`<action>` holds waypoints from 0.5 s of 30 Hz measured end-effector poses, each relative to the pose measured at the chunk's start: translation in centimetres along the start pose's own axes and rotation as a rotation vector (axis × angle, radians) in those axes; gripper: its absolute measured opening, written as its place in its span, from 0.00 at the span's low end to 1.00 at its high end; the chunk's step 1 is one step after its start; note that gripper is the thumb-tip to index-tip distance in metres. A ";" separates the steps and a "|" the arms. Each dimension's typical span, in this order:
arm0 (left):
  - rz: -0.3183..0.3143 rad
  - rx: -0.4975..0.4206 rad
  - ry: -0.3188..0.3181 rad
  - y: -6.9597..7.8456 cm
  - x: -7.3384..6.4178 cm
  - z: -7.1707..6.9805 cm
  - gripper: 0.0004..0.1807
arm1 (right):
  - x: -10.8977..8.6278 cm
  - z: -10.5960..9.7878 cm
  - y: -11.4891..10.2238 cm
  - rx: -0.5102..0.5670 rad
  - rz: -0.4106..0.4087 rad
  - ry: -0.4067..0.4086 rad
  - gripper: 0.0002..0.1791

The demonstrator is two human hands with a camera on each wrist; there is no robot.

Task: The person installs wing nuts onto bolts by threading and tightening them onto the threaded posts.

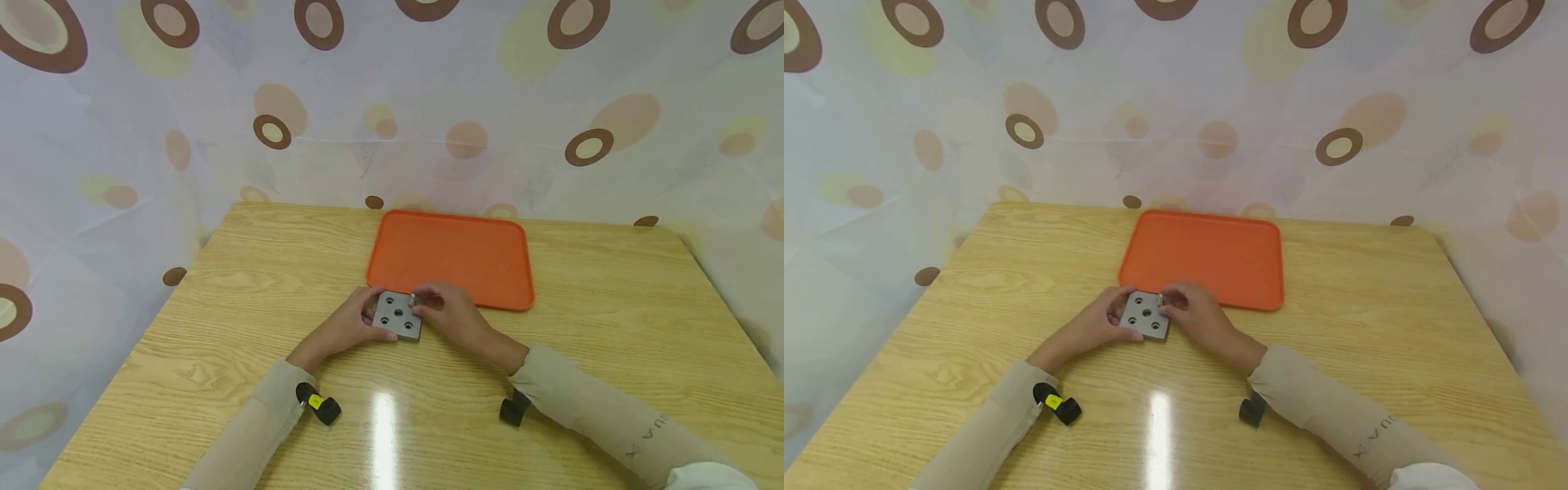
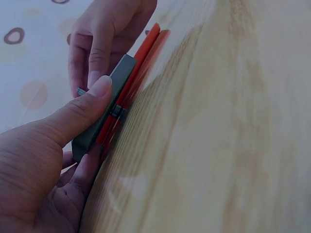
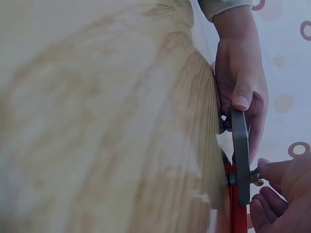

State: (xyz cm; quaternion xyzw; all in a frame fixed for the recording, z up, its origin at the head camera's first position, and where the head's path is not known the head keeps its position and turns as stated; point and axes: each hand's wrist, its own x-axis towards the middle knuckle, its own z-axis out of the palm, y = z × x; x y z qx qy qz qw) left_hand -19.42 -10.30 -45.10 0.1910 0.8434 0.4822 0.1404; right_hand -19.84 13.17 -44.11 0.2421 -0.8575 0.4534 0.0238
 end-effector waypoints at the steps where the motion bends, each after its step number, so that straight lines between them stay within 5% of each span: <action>1: 0.002 0.001 0.001 0.0 0.0 0.0 0.50 | 0.0 0.0 0.0 -0.005 -0.004 0.000 0.18; 15: -0.005 0.002 0.001 -0.2 0.2 0.1 0.50 | 0.3 0.3 -0.1 -0.023 -0.001 0.001 0.17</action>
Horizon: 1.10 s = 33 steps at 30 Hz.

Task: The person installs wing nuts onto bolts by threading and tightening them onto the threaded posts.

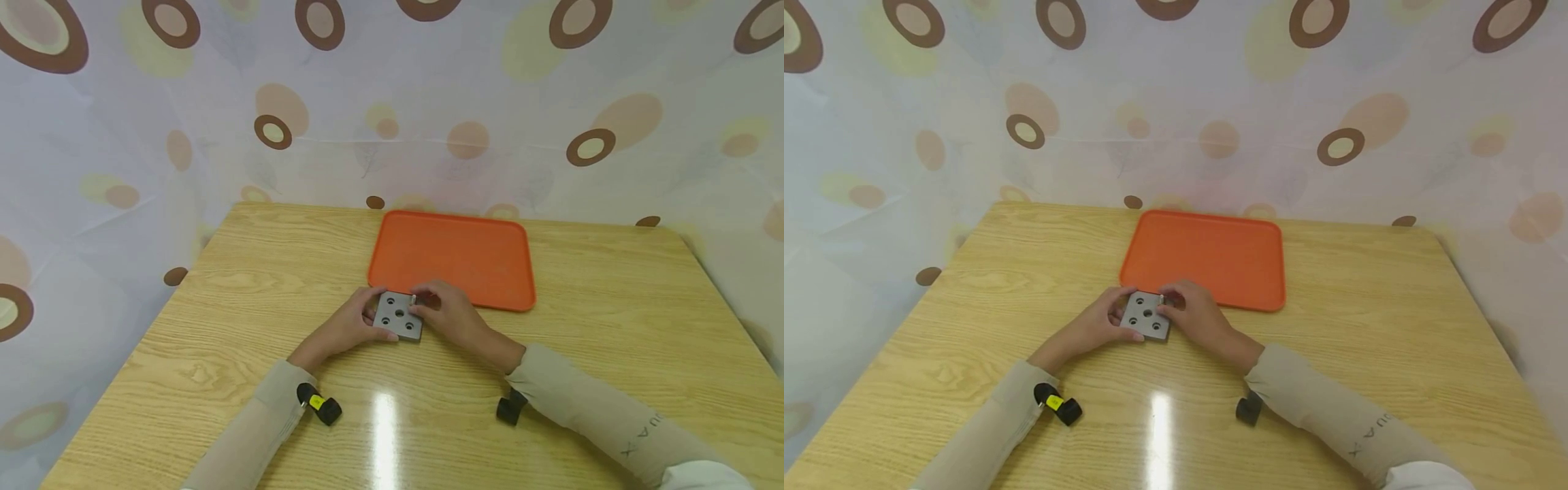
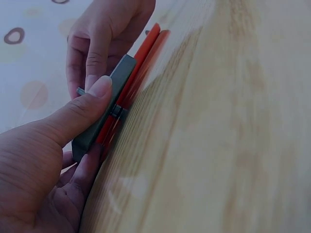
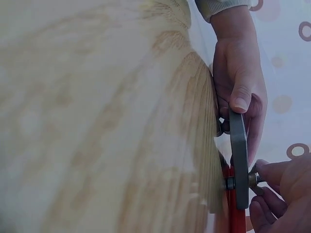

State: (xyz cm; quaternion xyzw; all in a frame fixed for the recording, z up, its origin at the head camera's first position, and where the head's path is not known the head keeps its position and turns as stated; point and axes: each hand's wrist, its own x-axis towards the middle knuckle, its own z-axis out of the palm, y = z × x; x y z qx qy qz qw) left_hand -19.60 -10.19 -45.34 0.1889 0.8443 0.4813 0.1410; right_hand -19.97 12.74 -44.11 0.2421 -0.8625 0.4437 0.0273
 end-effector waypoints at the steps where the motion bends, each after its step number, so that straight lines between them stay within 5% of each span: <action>1: 0.000 0.001 0.000 0.0 0.0 0.0 0.50 | 0.0 0.0 0.0 -0.005 0.009 0.000 0.17; 8: 0.003 0.006 -0.002 -0.1 0.0 0.0 0.50 | -0.3 -0.3 0.0 -0.004 0.051 0.008 0.14; 16: -0.008 -0.024 0.001 0.0 -0.2 -0.2 0.50 | -0.1 -0.3 0.3 0.026 0.024 0.018 0.11; 19: -0.010 -0.014 0.009 1.1 -0.8 -0.4 0.49 | -0.1 -0.1 0.3 0.031 0.015 0.022 0.10; 26: -0.021 -0.012 0.016 0.0 -0.4 -0.4 0.51 | 0.0 0.0 0.1 0.047 0.016 0.009 0.10; 33: -0.015 -0.008 0.014 0.8 -0.7 -0.4 0.49 | 0.0 0.2 0.1 0.054 0.012 0.015 0.13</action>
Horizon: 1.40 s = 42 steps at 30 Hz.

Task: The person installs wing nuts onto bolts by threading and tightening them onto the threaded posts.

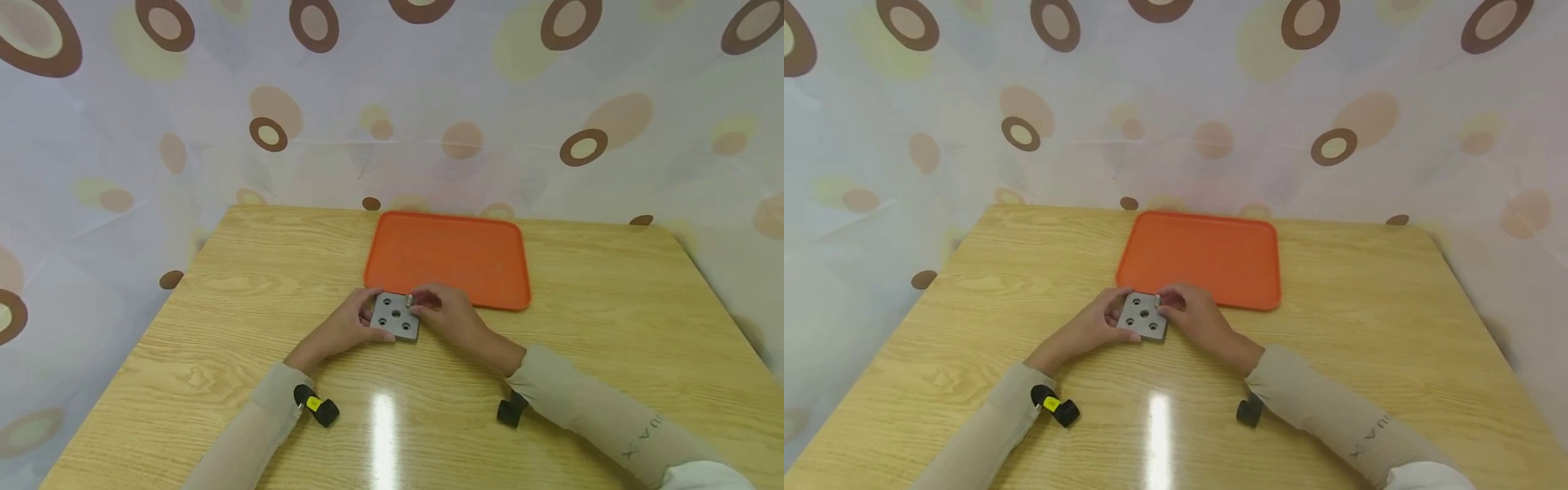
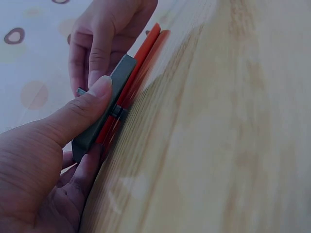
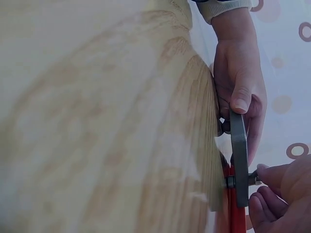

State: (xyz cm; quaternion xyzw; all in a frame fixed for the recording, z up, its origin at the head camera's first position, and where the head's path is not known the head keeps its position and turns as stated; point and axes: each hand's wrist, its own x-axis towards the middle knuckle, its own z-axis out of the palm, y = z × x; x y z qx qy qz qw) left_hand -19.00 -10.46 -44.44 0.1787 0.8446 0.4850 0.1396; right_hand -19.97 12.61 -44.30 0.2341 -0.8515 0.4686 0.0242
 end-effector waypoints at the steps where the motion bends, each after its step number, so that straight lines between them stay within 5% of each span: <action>1: 0.003 -0.002 -0.002 0.5 -0.2 -0.1 0.48 | 0.0 0.0 0.0 -0.002 0.007 0.001 0.14; 7: 0.006 -0.005 -0.025 3.1 -1.2 -0.6 0.46 | 0.1 0.1 -0.1 -0.027 0.025 -0.009 0.18; 11: 0.010 -0.005 -0.024 3.5 -1.4 -0.7 0.45 | 0.3 0.3 -0.1 -0.037 0.034 -0.015 0.20; 23: 0.015 0.000 -0.007 -0.5 0.4 0.1 0.49 | 0.3 0.0 -0.1 -0.039 0.036 -0.017 0.18; 42: 0.016 -0.015 -0.004 -0.8 0.4 0.0 0.49 | -0.1 -0.3 0.1 -0.071 0.049 0.002 0.06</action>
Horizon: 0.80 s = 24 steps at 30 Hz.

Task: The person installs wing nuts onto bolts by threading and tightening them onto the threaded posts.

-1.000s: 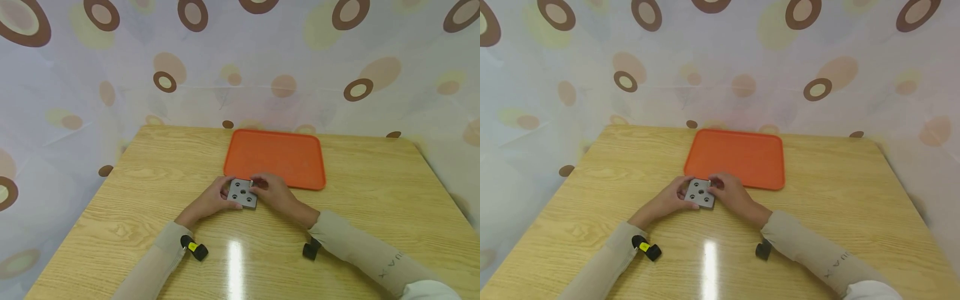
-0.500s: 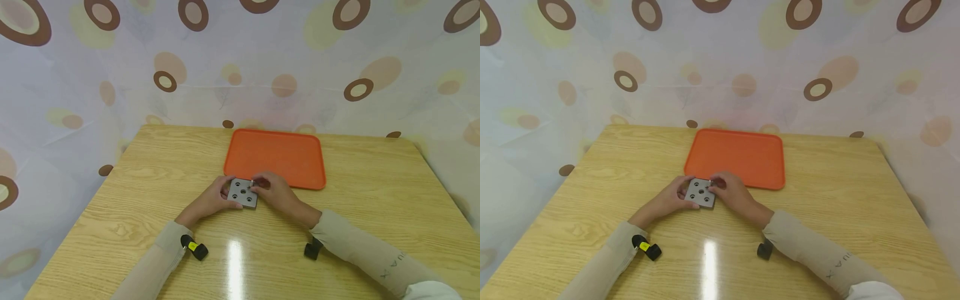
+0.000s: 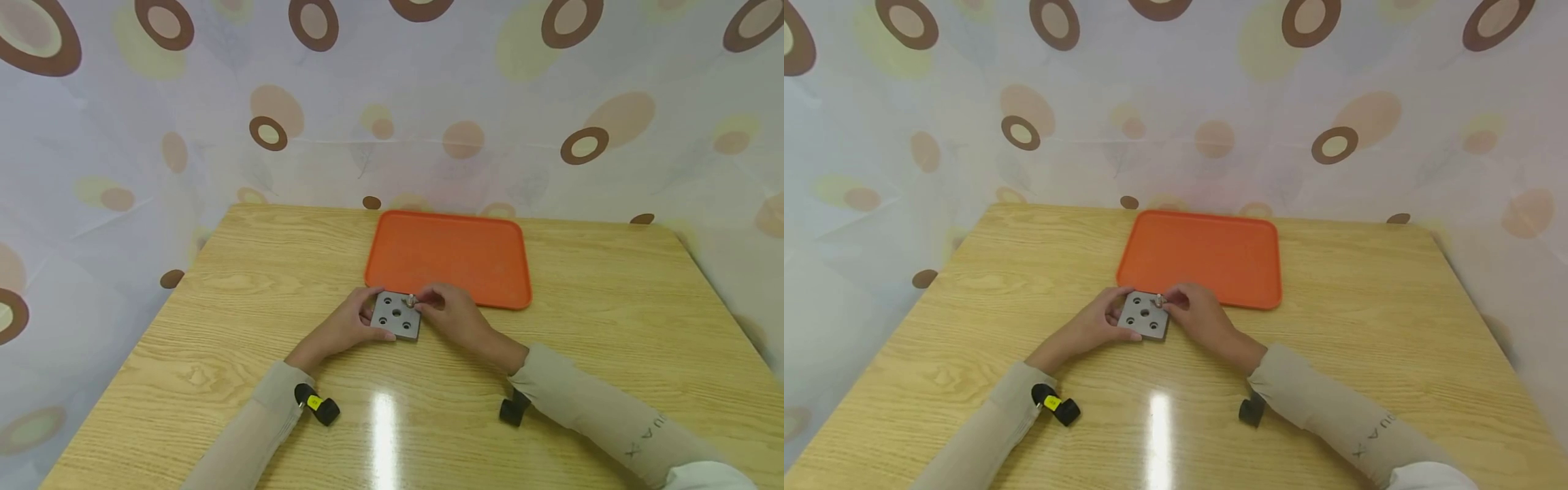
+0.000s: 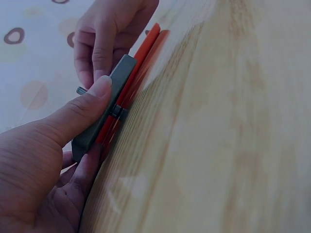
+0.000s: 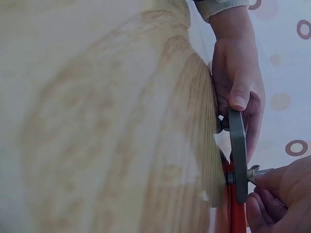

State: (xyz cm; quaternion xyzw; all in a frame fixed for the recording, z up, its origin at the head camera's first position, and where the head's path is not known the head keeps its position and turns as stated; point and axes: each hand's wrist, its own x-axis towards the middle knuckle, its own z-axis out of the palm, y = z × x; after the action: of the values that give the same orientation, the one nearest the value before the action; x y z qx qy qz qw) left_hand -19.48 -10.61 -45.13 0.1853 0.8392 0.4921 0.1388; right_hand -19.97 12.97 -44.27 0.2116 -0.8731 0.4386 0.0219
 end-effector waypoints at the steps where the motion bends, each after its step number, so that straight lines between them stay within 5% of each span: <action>1: -0.003 0.003 0.000 0.0 0.0 0.0 0.49 | 0.0 0.0 0.0 -0.005 0.001 0.001 0.05; 5: -0.002 0.014 0.002 0.0 0.0 0.0 0.50 | 0.1 0.0 0.2 -0.009 -0.009 -0.006 0.03; 12: 0.002 0.003 -0.018 3.7 -1.5 -0.6 0.46 | 0.0 0.0 0.3 0.001 -0.013 -0.026 0.04; 24: 0.010 0.001 -0.002 0.0 -0.1 0.0 0.49 | 0.3 -0.2 0.4 0.068 -0.015 -0.053 0.14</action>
State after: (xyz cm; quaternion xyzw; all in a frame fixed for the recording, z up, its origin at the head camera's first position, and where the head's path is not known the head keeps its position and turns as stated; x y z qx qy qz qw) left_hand -19.40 -10.63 -45.16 0.1899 0.8384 0.4921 0.1371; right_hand -20.45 13.23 -44.40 0.2303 -0.8564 0.4621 -0.0049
